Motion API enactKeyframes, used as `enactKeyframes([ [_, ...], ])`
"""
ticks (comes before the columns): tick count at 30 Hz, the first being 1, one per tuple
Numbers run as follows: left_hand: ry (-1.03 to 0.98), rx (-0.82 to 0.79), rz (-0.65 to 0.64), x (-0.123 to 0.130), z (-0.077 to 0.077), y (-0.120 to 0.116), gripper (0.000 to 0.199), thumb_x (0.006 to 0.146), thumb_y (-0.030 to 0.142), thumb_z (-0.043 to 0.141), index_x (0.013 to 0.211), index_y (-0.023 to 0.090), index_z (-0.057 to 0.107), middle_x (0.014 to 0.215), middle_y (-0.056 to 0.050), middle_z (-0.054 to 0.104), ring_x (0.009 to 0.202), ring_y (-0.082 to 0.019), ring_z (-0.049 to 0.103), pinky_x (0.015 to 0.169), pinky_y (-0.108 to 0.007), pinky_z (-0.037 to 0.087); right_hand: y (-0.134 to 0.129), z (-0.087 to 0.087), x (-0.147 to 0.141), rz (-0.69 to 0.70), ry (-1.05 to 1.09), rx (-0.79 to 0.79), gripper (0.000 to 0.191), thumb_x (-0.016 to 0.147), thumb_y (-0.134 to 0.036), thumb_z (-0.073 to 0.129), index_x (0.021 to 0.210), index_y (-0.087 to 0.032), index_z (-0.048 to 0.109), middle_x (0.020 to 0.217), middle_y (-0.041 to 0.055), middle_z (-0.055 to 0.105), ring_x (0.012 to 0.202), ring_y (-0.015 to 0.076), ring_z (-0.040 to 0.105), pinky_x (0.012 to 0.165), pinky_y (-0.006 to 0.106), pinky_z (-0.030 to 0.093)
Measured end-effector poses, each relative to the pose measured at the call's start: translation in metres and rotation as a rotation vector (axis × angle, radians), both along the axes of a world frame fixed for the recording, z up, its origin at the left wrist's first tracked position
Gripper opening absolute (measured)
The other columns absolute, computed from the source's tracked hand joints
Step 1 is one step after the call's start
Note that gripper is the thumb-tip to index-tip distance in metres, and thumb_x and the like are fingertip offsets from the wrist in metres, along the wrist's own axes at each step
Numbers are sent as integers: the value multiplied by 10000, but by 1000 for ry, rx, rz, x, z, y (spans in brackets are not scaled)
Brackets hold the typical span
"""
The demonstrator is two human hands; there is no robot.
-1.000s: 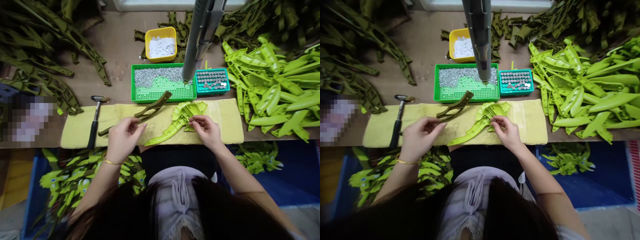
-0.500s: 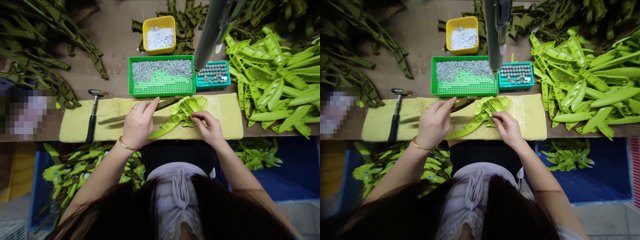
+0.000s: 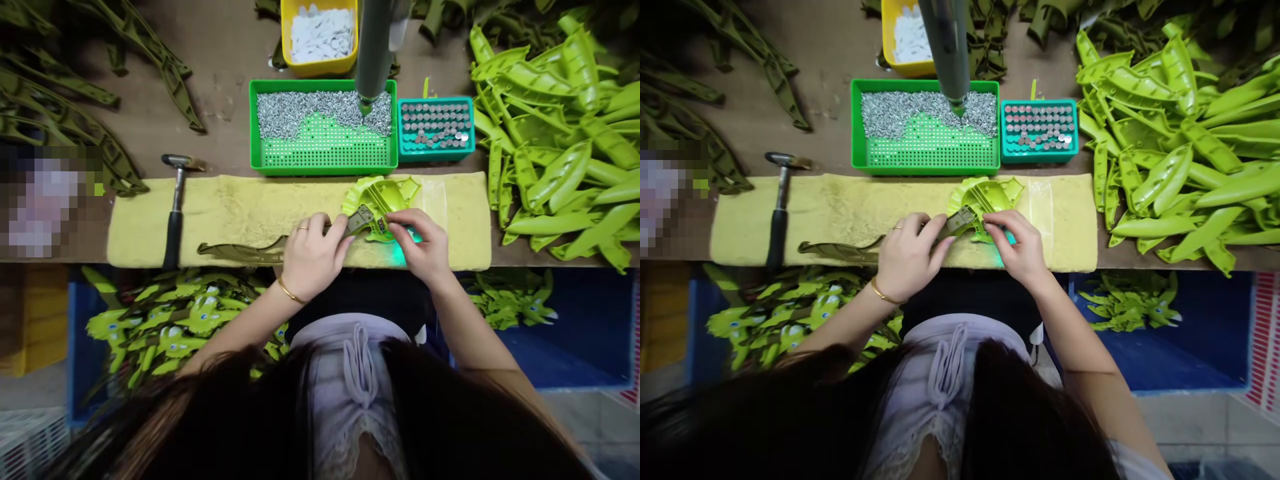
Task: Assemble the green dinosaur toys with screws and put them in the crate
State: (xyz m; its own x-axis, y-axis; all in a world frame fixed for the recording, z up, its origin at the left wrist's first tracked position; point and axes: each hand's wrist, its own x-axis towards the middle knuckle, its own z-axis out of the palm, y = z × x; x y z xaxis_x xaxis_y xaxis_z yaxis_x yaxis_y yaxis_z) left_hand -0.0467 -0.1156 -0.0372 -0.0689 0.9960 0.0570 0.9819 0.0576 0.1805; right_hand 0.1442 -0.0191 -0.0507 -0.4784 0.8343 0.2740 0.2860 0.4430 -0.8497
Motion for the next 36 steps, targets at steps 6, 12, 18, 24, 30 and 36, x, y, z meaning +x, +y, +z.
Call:
enactKeyframes([
  [6, -73, 84, 39, 4, -19, -1, 434, 951, 433, 422, 1242, 190, 633, 1020, -146, 589, 909, -269, 520, 793, -381, 436, -5, -7, 1, -7, 1, 49, 115, 886, -242, 600, 917, -245, 711, 888, 15, 730, 831, 153, 681, 761, 321, 562],
  [12, -90, 118, 40, 6, -16, 2, 443, 949, 446, 428, 1258, 198, 627, 1004, -136, 584, 905, -258, 514, 795, -372, 435, 16, 2, 0, 53, -128, 84, 226, 920, -349, 556, 1080, -261, 688, 1016, 32, 729, 919, 170, 673, 838, 355, 550],
  [18, -90, 108, 28, -1, -16, 5, 458, 953, 444, 421, 1287, 199, 617, 1044, -154, 592, 934, -273, 514, 827, -406, 444, 44, -4, -3, 124, -509, 308, 291, 906, -395, 554, 1135, -271, 684, 1263, 74, 620, 1185, 281, 525, 1006, 509, 418],
  [24, -134, 122, -132, -27, -22, 10, 443, 948, 428, 449, 1296, 210, 613, 1075, -142, 602, 980, -266, 516, 888, -425, 452, 28, 0, -10, 121, -604, 384, 312, 929, -448, 505, 1162, -312, 660, 1213, 51, 632, 1123, 252, 520, 1033, 512, 323],
  [30, -162, 62, -298, -54, -22, 24, 435, 943, 414, 463, 1322, 242, 590, 1100, -132, 573, 1004, -264, 500, 885, -437, 456, 35, -2, -26, 232, -544, 294, 326, 894, -498, 547, 1124, -318, 692, 1234, 52, 620, 1165, 265, 476, 1003, 474, 359],
  [36, -116, -16, -245, -42, 0, 22, 440, 948, 367, 437, 1325, 193, 582, 1061, -151, 562, 981, -281, 480, 887, -475, 442, 44, 2, -29, 269, -515, 180, 290, 872, -481, 595, 1064, -308, 724, 1175, 55, 635, 1142, 277, 491, 948, 470, 392],
])
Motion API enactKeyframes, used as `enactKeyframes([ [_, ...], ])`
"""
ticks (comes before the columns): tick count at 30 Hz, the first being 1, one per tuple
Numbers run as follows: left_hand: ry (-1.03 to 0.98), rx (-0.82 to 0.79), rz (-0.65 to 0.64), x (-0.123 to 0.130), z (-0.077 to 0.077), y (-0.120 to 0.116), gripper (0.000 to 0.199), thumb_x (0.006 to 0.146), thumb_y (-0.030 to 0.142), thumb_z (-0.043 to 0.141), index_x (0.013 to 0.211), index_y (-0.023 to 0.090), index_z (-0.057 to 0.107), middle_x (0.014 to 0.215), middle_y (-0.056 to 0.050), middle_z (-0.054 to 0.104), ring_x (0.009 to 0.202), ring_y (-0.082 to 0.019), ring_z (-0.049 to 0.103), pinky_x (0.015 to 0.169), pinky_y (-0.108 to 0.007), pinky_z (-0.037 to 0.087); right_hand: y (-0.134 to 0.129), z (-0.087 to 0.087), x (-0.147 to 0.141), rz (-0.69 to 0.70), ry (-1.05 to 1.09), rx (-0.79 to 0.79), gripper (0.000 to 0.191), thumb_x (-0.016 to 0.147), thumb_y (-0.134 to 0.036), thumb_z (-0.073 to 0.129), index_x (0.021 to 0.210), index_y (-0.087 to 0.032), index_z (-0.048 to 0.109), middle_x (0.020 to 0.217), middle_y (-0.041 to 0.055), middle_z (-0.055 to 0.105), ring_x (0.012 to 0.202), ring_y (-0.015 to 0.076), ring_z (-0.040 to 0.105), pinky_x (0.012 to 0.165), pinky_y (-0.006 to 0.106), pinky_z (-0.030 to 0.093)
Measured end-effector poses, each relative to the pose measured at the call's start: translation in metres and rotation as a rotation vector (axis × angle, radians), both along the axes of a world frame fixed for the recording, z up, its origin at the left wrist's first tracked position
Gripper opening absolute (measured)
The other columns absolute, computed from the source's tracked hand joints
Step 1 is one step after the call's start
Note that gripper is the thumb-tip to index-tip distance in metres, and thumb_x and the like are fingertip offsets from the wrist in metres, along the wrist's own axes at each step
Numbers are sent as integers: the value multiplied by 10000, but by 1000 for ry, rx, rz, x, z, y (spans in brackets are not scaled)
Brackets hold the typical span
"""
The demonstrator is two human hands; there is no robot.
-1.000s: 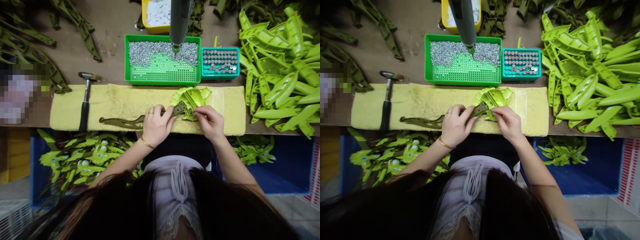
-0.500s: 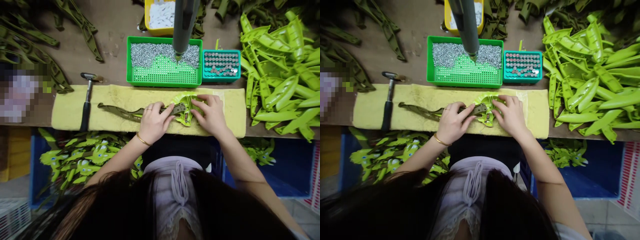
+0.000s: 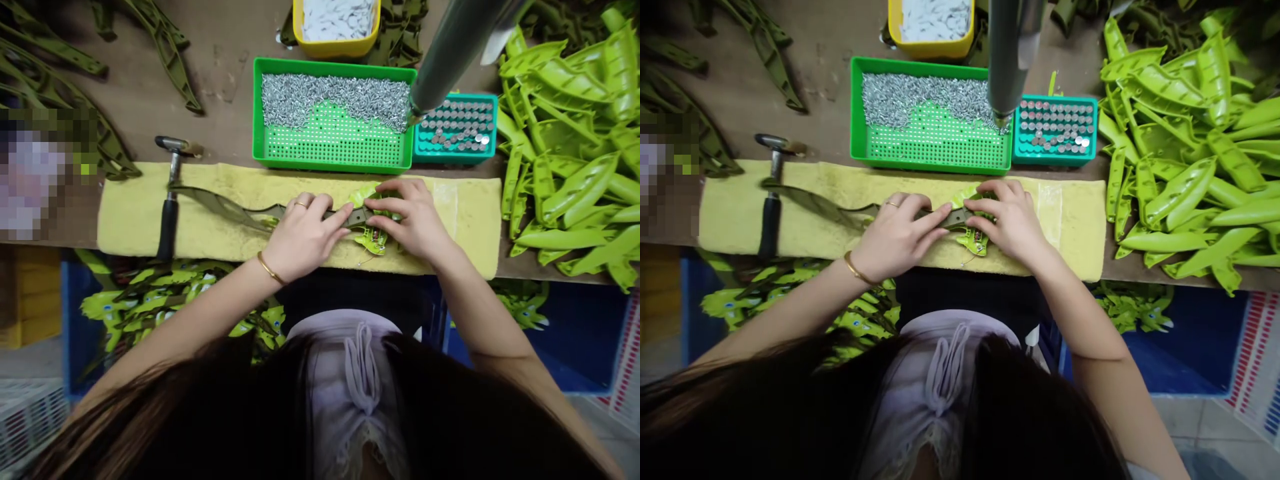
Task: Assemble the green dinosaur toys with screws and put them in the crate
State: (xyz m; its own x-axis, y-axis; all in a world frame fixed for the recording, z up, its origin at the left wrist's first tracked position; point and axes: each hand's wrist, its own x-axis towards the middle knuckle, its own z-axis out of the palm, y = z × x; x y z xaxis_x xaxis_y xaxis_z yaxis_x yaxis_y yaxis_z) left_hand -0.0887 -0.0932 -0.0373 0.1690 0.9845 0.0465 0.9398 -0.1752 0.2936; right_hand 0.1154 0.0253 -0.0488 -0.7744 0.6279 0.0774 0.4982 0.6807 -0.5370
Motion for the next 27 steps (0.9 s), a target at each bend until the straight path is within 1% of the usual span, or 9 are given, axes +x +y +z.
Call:
enactKeyframes([
  [4, -16, -60, 8, 3, 2, -1, 447, 945, 374, 442, 1338, 204, 572, 1078, -154, 554, 1009, -294, 477, 909, -493, 429, 5, 1, -2, 16, -8, -15, 264, 842, -466, 643, 1045, -323, 731, 1168, 42, 634, 1139, 280, 492, 941, 477, 400],
  [11, -139, 4, -51, -19, -28, 3, 416, 942, 422, 461, 1312, 286, 595, 1134, -134, 569, 1089, -283, 493, 950, -486, 412, -4, -3, -3, -53, -36, 71, 242, 820, -462, 672, 1011, -330, 739, 1185, 45, 633, 1132, 295, 505, 905, 490, 420],
  [13, -121, 102, 31, -19, -29, -9, 353, 911, 424, 528, 1235, 332, 636, 1170, -115, 574, 1161, -298, 478, 996, -525, 372, -7, -8, 0, -68, 0, 86, 267, 827, -467, 662, 1043, -326, 732, 1199, 47, 638, 1123, 286, 524, 893, 477, 433],
  [15, -184, 329, 304, -17, -29, -26, 318, 880, 428, 580, 1162, 302, 653, 1157, -109, 576, 1163, -288, 494, 1017, -528, 363, -8, -15, 4, -94, 91, 92, 287, 849, -467, 636, 1069, -306, 724, 1202, 55, 645, 1117, 268, 543, 901, 463, 449],
  [17, -450, 558, 720, -15, -31, -41, 350, 860, 460, 599, 1128, 236, 619, 1066, -100, 586, 1022, -237, 570, 942, -466, 445, -9, -22, 7, -104, 181, 111, 292, 860, -460, 625, 1079, -291, 719, 1199, 62, 649, 1115, 254, 557, 917, 455, 459],
  [19, -941, 529, 1009, -13, -33, -47, 416, 831, 540, 608, 1065, 198, 581, 932, -65, 601, 821, -179, 617, 778, -370, 517, -10, -28, 9, -100, 211, 154, 283, 856, -449, 635, 1074, -291, 721, 1194, 65, 652, 1111, 255, 562, 921, 462, 461],
  [22, -1588, 275, 1055, -14, -31, -40, 445, 718, 553, 727, 900, 175, 580, 782, -16, 630, 675, -129, 633, 655, -272, 529, -10, -30, 11, -79, 190, 192, 268, 848, -425, 650, 1071, -296, 722, 1189, 70, 655, 1109, 269, 557, 909, 480, 461],
  [24, -1750, 216, 1055, -18, -26, -32, 417, 641, 460, 816, 817, 150, 601, 730, -10, 657, 660, -120, 646, 666, -250, 540, -9, -29, 10, -50, 188, 192, 263, 847, -419, 651, 1070, -297, 722, 1184, 71, 655, 1108, 272, 554, 899, 481, 463],
  [27, -1833, 137, 1088, -21, -18, -25, 374, 607, 374, 853, 748, 122, 616, 666, -11, 670, 613, -119, 652, 646, -242, 553, -9, -27, 9, -30, 201, 211, 256, 846, -433, 647, 1044, -292, 730, 1159, 73, 663, 1078, 272, 555, 877, 472, 469],
])
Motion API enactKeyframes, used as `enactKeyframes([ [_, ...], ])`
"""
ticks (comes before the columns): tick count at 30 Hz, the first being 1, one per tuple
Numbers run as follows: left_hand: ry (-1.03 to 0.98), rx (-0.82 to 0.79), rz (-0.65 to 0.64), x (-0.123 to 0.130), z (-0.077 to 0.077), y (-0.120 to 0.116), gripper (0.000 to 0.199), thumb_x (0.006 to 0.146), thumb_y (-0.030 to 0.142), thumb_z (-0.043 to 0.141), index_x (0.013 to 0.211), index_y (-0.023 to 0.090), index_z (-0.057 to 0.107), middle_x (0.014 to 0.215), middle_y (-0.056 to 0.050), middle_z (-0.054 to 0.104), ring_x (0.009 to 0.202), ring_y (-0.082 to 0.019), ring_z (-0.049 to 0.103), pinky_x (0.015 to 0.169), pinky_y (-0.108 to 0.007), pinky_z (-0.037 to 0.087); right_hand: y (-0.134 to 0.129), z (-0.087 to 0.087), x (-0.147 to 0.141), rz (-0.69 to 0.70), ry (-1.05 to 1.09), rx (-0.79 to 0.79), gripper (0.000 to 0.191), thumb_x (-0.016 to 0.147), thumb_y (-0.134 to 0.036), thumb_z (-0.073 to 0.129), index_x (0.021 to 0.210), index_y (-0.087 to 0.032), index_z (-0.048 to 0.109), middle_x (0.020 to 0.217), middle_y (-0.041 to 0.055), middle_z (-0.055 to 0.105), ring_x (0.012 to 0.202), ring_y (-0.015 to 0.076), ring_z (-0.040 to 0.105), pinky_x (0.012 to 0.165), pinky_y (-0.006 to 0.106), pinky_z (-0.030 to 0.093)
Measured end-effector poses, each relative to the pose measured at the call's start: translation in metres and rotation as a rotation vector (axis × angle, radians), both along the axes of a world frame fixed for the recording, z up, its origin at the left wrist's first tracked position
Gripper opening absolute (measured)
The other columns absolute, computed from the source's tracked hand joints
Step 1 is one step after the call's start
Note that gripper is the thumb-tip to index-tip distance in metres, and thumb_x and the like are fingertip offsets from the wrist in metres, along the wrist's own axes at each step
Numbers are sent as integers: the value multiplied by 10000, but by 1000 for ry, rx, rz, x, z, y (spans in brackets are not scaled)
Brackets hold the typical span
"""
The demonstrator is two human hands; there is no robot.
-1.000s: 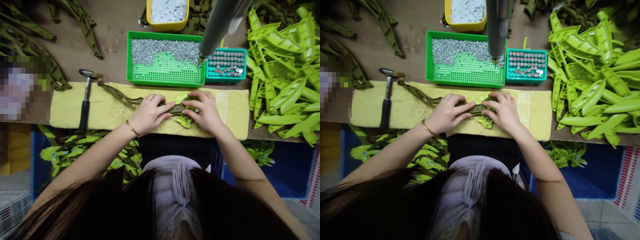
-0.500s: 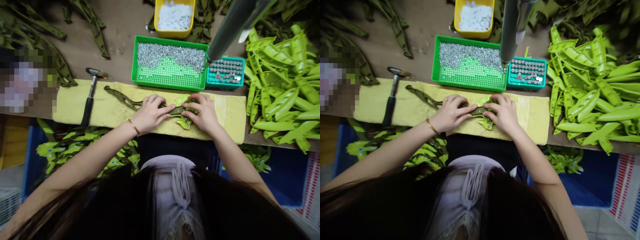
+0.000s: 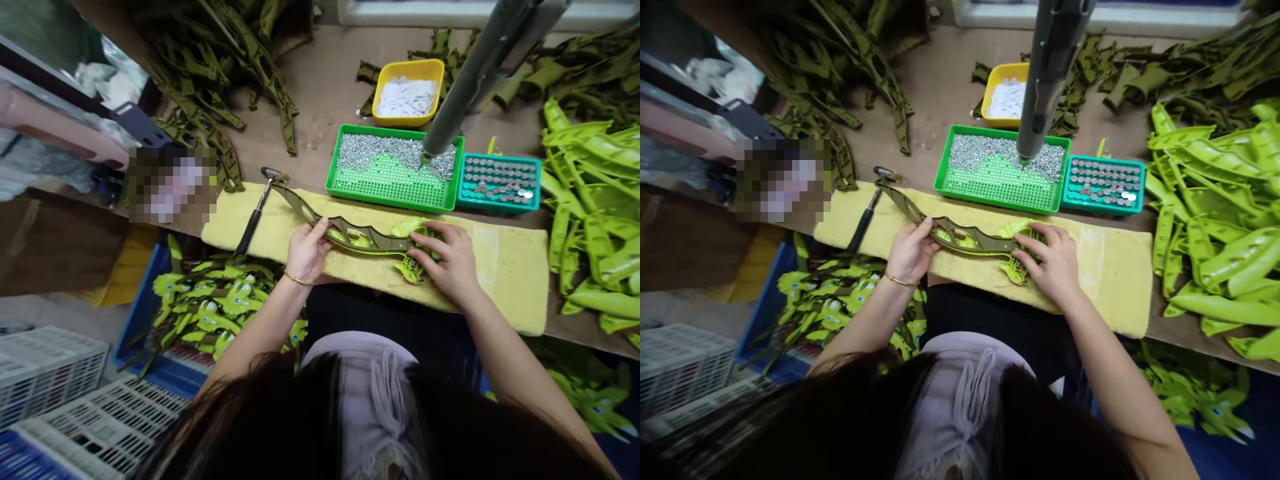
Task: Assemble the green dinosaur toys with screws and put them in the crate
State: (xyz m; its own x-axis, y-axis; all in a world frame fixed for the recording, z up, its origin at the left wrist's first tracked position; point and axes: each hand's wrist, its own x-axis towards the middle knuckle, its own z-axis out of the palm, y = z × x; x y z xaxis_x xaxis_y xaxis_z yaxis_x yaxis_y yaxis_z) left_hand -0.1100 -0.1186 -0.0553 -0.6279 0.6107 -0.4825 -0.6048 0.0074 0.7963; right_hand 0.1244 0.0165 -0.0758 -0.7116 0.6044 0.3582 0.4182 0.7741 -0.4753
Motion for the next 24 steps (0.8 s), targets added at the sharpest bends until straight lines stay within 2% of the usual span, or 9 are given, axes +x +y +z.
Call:
enactKeyframes([
  [6, -43, -52, 88, 3, -3, 5, 323, 699, 323, 803, 879, 148, 600, 664, 16, 665, 579, -89, 640, 603, -198, 539, -4, 2, -4, -26, -31, 29, 264, 865, -447, 614, 1039, -290, 736, 1164, 84, 656, 1062, 274, 544, 860, 472, 465],
  [9, 43, -105, 40, -6, -8, 0, 324, 743, 382, 757, 886, 164, 565, 682, 12, 649, 607, -111, 646, 638, -239, 545, -6, 3, -5, -41, -59, 45, 279, 875, -466, 592, 1033, -286, 736, 1164, 79, 656, 1055, 268, 537, 848, 450, 457],
  [11, 307, -187, 65, -12, -6, -9, 358, 742, 369, 755, 977, 187, 557, 795, -10, 668, 712, -137, 664, 712, -279, 546, -7, 3, -6, -44, -81, 45, 298, 881, -481, 578, 1057, -294, 729, 1175, 76, 653, 1057, 266, 532, 842, 440, 450],
  [14, 993, -305, 128, -5, 4, -18, 473, 749, 292, 753, 1164, 212, 538, 1075, -77, 651, 972, -181, 626, 850, -327, 512, -8, 6, -8, -26, -141, 30, 310, 895, -473, 558, 1113, -310, 706, 1226, 75, 636, 1112, 276, 513, 885, 464, 428],
  [15, 1192, -283, 39, 5, 8, -18, 444, 780, 284, 727, 1179, 207, 548, 1119, -91, 636, 1024, -192, 601, 875, -340, 500, -8, 9, -8, -14, -147, 19, 298, 903, -456, 551, 1118, -314, 701, 1250, 71, 627, 1147, 280, 502, 918, 480, 414],
  [16, 1336, -211, -133, 18, 11, -16, 369, 820, 286, 688, 1161, 199, 573, 1113, -94, 634, 1039, -197, 587, 883, -347, 494, -8, 12, -8, -9, -133, 5, 284, 913, -431, 541, 1122, -317, 695, 1270, 63, 619, 1177, 277, 493, 955, 494, 398],
  [18, 1493, -9, -560, 51, 15, -8, 268, 875, 307, 625, 1113, 183, 619, 1041, -87, 645, 1000, -199, 586, 880, -355, 493, -10, 21, -2, -53, -40, -20, 264, 933, -371, 513, 1130, -313, 680, 1261, 50, 626, 1193, 256, 504, 1012, 494, 373],
  [20, 1606, 94, -852, 81, 13, 2, 290, 879, 338, 618, 1114, 170, 640, 1008, -100, 643, 961, -220, 581, 857, -374, 491, -14, 30, 10, -177, 95, -33, 261, 944, -327, 486, 1128, -295, 667, 1160, 48, 666, 1118, 226, 559, 1006, 465, 395],
  [24, 1682, 8, -991, 106, 8, 18, 192, 924, 258, 516, 936, 162, 681, 921, -115, 649, 898, -235, 575, 802, -384, 474, -33, 35, 38, -375, 252, -90, 228, 941, -320, 485, 1055, -253, 670, 954, 51, 697, 942, 202, 632, 889, 414, 481],
])
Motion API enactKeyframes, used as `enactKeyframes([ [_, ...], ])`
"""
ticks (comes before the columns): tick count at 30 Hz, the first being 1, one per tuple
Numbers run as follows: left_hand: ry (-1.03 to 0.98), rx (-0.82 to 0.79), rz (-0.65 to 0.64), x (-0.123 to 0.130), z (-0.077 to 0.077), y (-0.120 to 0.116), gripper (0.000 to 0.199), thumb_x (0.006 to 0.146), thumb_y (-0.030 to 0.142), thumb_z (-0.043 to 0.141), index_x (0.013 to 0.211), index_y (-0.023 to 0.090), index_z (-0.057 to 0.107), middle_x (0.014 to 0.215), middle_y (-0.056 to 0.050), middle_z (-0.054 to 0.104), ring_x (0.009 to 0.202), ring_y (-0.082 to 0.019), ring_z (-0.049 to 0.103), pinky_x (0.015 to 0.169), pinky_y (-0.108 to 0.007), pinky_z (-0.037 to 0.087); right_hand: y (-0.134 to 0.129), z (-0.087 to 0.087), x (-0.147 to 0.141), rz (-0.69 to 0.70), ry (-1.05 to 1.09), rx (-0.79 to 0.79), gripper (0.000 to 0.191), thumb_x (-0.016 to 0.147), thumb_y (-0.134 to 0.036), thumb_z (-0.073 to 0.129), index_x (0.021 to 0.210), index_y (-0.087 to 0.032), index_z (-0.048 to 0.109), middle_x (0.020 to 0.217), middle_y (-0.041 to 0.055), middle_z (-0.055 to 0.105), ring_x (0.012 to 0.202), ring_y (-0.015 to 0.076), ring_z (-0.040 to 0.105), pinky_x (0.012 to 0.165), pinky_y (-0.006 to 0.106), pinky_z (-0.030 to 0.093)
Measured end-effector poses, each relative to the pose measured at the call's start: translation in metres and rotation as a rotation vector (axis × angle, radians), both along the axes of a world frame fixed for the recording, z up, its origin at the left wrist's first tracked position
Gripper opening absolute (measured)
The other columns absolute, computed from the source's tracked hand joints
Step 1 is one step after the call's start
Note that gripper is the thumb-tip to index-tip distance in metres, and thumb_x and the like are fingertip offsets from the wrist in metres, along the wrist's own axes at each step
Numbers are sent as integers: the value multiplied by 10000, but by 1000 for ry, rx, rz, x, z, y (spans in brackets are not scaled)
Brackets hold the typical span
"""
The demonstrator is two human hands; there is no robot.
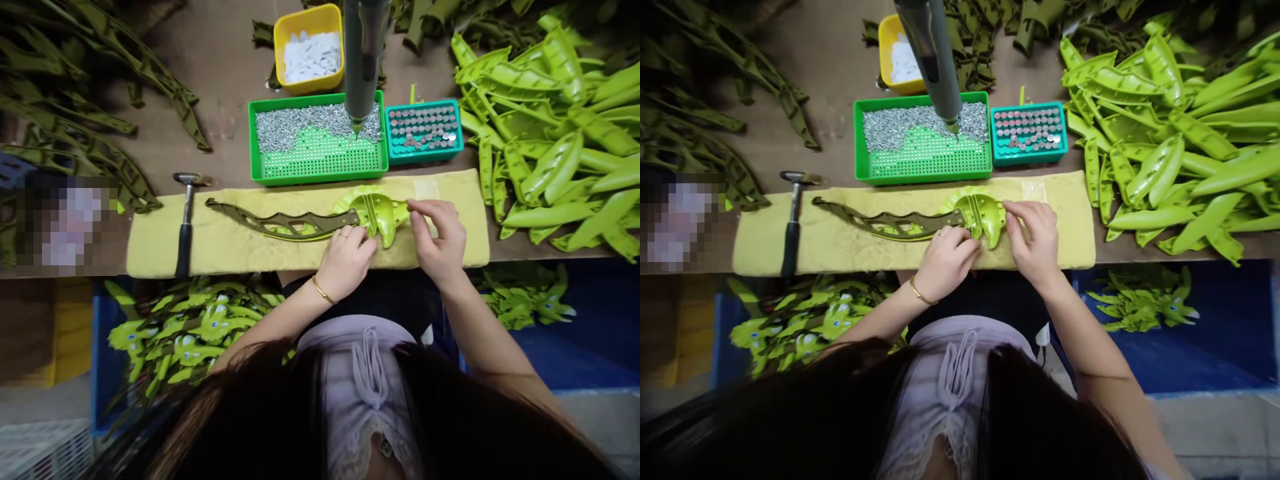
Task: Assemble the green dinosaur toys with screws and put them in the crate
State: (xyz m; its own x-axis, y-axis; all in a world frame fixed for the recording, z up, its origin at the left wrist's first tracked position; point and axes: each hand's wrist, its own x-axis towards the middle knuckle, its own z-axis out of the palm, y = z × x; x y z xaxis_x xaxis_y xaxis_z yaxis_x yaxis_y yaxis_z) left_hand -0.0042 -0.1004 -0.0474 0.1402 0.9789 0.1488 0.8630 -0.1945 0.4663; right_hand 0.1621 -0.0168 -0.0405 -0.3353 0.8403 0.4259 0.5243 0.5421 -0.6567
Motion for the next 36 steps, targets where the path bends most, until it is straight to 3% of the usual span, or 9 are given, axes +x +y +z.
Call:
enactKeyframes([
  [3, -321, -59, 129, -7, 3, 6, 145, 910, 212, 521, 838, 166, 638, 812, -57, 646, 788, -177, 581, 748, -319, 476, -21, -6, 4, -49, 78, -32, 223, 937, -323, 491, 1075, -244, 646, 933, 60, 691, 897, 201, 638, 828, 405, 510],
  [6, -778, -178, 312, -18, 11, 12, 55, 817, 209, 620, 801, 171, 583, 714, 5, 612, 630, -113, 555, 606, -240, 453, -40, -15, -14, 81, 22, -25, 393, 881, -439, 582, 1216, -234, 575, 1056, 84, 680, 982, 229, 619, 865, 430, 503],
  [9, -983, -238, 371, -25, 15, 17, 98, 761, 196, 648, 792, 177, 556, 696, 21, 601, 617, -100, 572, 581, -215, 453, -46, -21, -36, 168, -91, -49, 527, 843, -481, 629, 1286, -209, 539, 1155, 99, 670, 1075, 252, 581, 941, 446, 446],
  [14, -883, -171, 325, -30, 6, 14, 70, 823, 230, 596, 873, 182, 592, 790, 2, 645, 715, -121, 615, 681, -240, 494, -33, -26, -50, 73, -51, -152, 185, 910, -377, 570, 986, -263, 694, 863, 16, 719, 864, 191, 599, 900, 394, 402],
  [17, -690, -55, 294, -30, -1, 6, 109, 887, 229, 530, 961, 181, 593, 875, -28, 674, 799, -147, 635, 768, -288, 513, -25, -25, -45, 122, -73, -86, 176, 926, -335, 551, 901, -258, 707, 858, 10, 710, 861, 174, 589, 878, 370, 392],
  [20, -371, 152, 218, -33, -11, -1, 154, 904, 254, 535, 1002, 164, 611, 1095, -111, 666, 1073, -215, 596, 977, -401, 463, -22, -24, -39, 120, -210, 26, 185, 924, -340, 550, 901, -253, 712, 933, 34, 685, 916, 186, 564, 861, 370, 366],
  [22, -265, 219, 154, -36, -20, -4, 187, 895, 287, 564, 1029, 164, 611, 1202, -140, 629, 1181, -241, 544, 1045, -448, 420, -22, -23, -37, 110, -315, 70, 200, 928, -351, 539, 907, -255, 713, 930, 43, 661, 914, 193, 537, 843, 374, 334],
  [27, -241, 232, 130, -41, -36, -7, 220, 905, 335, 565, 1059, 182, 603, 1226, -134, 621, 1203, -235, 535, 1053, -464, 420, -22, -21, -38, 173, -438, 137, 218, 944, -342, 508, 903, -249, 701, 934, 41, 644, 901, 192, 487, 823, 367, 280],
  [36, -213, 236, 115, -43, -38, -7, 190, 915, 334, 557, 1029, 199, 624, 1240, -116, 621, 1197, -225, 543, 1061, -454, 411, -20, -13, -45, 226, -547, 130, 231, 951, -308, 473, 882, -224, 677, 948, 64, 629, 897, 208, 483, 800, 386, 310],
])
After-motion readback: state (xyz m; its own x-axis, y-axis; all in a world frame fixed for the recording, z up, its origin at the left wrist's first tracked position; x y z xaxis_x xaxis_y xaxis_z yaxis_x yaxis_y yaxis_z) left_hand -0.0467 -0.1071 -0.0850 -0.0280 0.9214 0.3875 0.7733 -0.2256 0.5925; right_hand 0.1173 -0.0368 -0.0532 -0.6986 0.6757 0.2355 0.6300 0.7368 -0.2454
